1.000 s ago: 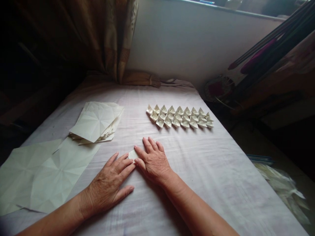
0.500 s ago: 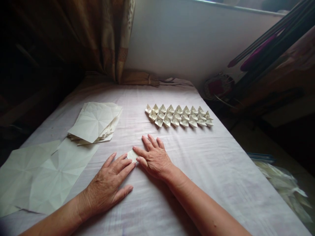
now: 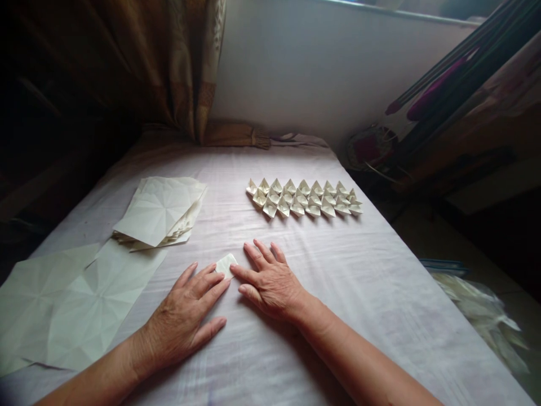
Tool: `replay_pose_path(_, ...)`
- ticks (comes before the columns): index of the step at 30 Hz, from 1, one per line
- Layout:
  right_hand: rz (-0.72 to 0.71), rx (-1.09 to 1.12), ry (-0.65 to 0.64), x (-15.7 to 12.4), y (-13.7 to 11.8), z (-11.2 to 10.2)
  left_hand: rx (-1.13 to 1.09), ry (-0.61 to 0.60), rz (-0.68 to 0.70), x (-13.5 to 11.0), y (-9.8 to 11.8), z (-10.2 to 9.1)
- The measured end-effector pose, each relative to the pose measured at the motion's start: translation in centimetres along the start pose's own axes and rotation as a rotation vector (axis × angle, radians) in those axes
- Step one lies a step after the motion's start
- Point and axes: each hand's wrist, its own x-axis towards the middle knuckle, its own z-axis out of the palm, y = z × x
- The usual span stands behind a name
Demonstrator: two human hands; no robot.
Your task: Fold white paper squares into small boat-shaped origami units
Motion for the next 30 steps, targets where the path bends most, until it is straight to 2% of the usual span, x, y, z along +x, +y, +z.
replay_pose_path(5, 0.074, -0.021, 0.000, 1.9, 0.6, -0.3, 0.013, -0.007, 0.002, 0.0, 0.0, 0.0)
replay_pose_path(8, 0.069, -0.024, 0.015, 1.9, 0.7, -0.4, 0.027, -0.014, -0.004, 0.0, 0.0, 0.1)
replay_pose_path(12, -0.036, -0.013, 0.074, 0.6, 0.3, -0.4, 0.034, -0.014, -0.019, 0.0, 0.1, 0.3)
replay_pose_path(15, -0.107, 0.011, 0.064, -0.2, 0.0, -0.2, 0.043, 0.005, -0.015, -0.1, 0.1, 0.4)
replay_pose_path(20, -0.011, 0.021, 0.024, 0.1, 0.0, -0.2, 0.047, 0.020, 0.002, -0.3, -0.1, 0.5)
replay_pose_path(26, 0.088, -0.016, 0.068, 0.5, 0.5, 0.0, 0.028, 0.025, -0.023, -0.3, -0.2, 0.4)
replay_pose_path(30, -0.049, -0.026, 0.081, 0.1, 0.4, 0.0, 0.006, 0.014, -0.017, -0.4, -0.3, 0.5)
